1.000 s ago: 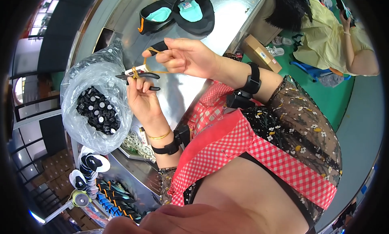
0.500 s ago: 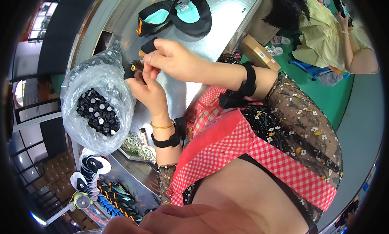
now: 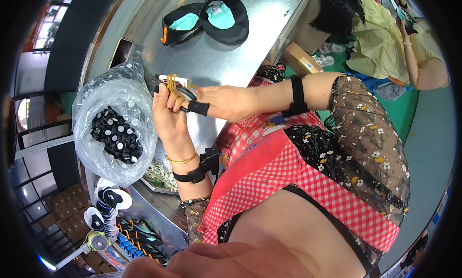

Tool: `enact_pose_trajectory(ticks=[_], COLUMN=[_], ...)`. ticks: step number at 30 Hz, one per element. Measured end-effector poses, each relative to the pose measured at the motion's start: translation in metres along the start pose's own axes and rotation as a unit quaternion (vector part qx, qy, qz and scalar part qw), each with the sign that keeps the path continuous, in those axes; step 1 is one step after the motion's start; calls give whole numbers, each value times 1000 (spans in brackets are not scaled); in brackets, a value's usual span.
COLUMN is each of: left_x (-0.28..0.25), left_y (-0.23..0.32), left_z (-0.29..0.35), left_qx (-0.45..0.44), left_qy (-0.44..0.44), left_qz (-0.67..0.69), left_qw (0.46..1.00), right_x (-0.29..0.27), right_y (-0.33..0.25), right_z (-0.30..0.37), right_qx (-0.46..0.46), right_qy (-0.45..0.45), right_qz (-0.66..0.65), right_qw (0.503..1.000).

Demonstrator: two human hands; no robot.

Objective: Assembling shoe components using glue and small parts at a factory workstation.

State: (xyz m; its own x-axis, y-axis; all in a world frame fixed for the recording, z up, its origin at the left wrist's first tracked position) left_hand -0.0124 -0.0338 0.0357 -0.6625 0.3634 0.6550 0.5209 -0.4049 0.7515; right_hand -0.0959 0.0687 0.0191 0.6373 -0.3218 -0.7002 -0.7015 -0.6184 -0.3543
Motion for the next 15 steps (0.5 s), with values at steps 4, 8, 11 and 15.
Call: enact_pose_trajectory(ticks=[4, 8, 11, 15], left_x=[-1, 17, 27, 42], left_y=[2, -1, -9, -10], left_z=[20, 33, 33, 30], left_qx=[-101, -172, -194, -175], left_qy=[-2, -25, -75, -110], left_qz=[159, 259, 372, 390], left_qw=[982, 950, 905, 897], right_x=[-20, -53, -61, -59], right_y=[36, 36, 61, 59], right_z=[6, -2, -3, -27], right_qx=[-29, 24, 257, 220], right_qy=[21, 34, 62, 157], right_qz=[-31, -122, -513, -708], right_qw=[999, 992, 816, 653])
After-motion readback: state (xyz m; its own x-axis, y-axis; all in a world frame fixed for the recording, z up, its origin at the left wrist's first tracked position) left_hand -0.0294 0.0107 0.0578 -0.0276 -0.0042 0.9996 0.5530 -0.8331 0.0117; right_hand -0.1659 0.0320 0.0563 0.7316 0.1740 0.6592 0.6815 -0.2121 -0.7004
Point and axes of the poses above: each hand's wrist, its own z-axis away from the middle knuckle, its own x-axis out of the palm, y = z × x, the point moved 6 cm from there along -z, towards the middle knuckle, and after that the axes turned 4 degrees about x, right-handed, at the moved point
